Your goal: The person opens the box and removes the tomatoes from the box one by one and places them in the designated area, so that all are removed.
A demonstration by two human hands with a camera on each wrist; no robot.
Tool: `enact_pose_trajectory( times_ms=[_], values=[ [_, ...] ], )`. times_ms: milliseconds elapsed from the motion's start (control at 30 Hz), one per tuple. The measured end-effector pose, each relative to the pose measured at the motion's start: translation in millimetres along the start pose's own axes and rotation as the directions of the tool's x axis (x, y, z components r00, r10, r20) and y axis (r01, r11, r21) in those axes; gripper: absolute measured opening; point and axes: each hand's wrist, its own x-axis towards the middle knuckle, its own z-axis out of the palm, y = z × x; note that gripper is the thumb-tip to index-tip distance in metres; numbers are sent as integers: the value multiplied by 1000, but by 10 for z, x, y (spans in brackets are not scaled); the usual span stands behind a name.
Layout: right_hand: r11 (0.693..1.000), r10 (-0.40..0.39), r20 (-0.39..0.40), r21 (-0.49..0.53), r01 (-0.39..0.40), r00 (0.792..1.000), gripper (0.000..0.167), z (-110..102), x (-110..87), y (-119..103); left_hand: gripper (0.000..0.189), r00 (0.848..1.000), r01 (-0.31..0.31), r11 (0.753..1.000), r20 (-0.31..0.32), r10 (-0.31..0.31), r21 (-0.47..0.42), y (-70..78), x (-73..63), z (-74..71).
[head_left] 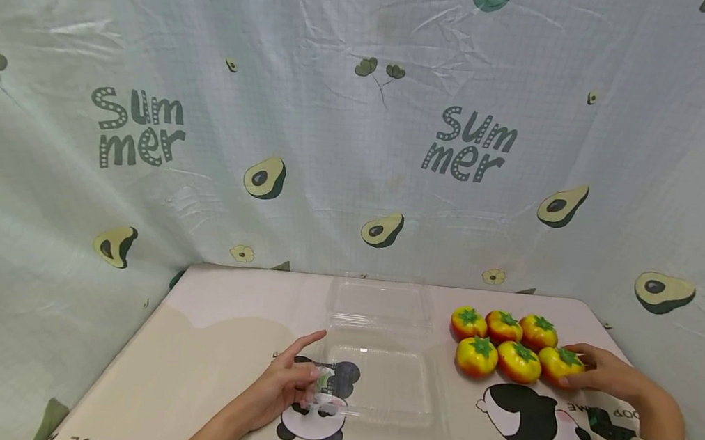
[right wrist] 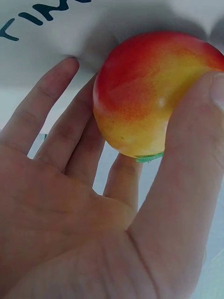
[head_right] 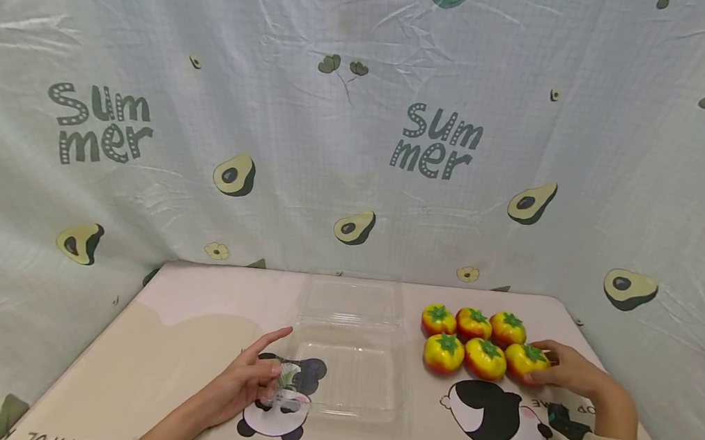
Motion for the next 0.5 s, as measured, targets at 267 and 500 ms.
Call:
enact_pose_trajectory(
  times_ms=[267, 500],
  values=[
    [999, -32, -9, -32, 32, 999, 81, -46, 42, 5, 74, 1000, -7, 1000, 5, 7, -1, 21, 9, -8],
    [998, -37, -3, -41, 37, 999, 80, -40, 43, -33, 77, 1000, -8, 1000, 1, 8, -7, 11, -14, -11]
  ],
)
